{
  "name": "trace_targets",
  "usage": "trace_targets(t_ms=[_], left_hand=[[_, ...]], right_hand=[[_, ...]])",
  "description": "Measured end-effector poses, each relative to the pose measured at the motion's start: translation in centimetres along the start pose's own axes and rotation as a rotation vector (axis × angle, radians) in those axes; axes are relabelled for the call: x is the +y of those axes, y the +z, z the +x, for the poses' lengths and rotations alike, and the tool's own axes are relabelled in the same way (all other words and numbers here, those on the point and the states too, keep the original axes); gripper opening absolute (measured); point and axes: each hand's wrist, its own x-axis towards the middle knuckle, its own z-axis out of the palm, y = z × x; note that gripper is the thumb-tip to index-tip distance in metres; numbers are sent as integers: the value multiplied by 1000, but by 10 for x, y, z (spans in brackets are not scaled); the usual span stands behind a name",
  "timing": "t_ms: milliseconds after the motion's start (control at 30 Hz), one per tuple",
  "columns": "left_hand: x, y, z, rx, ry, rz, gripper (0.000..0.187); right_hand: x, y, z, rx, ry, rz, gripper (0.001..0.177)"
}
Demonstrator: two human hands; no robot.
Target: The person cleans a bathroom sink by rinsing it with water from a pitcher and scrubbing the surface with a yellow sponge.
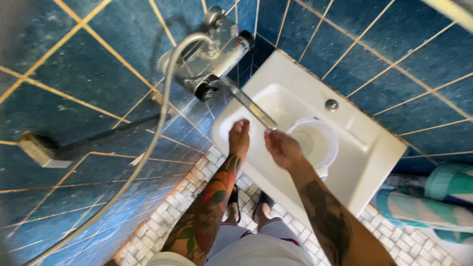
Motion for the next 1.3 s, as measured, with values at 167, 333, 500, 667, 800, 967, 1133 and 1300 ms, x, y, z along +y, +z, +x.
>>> trace_targets(t_ms=[167, 333, 500, 667, 800, 967, 1133, 1300], left_hand=[[-61, 43, 23, -484, 457, 928, 11], [-49, 66, 12, -164, -408, -408, 18], [-65, 63, 9, 4, -267, -490, 27], [-31, 49, 2, 227, -438, -423, 31], [-12, 20, 9, 107, -420, -348, 24], [8, -23, 28, -441, 556, 1131, 38], [18, -46, 68, -679, 994, 1770, 58], [1, -35, 103, -875, 1037, 2203, 65]], right_hand=[[-22, 12, -51, 102, 18, -233, 17], [-15, -21, 19, 78, 95, -146, 20], [-17, -22, 74, -379, 76, -445, 31], [-14, 19, 63, -199, 157, -96, 26], [4, 14, 57, -115, 190, 73, 29], [11, 12, 43, -107, 56, -132, 29], [16, 13, 52, 36, -30, 118, 36], [18, 40, 33, -36, -142, 99, 35]])
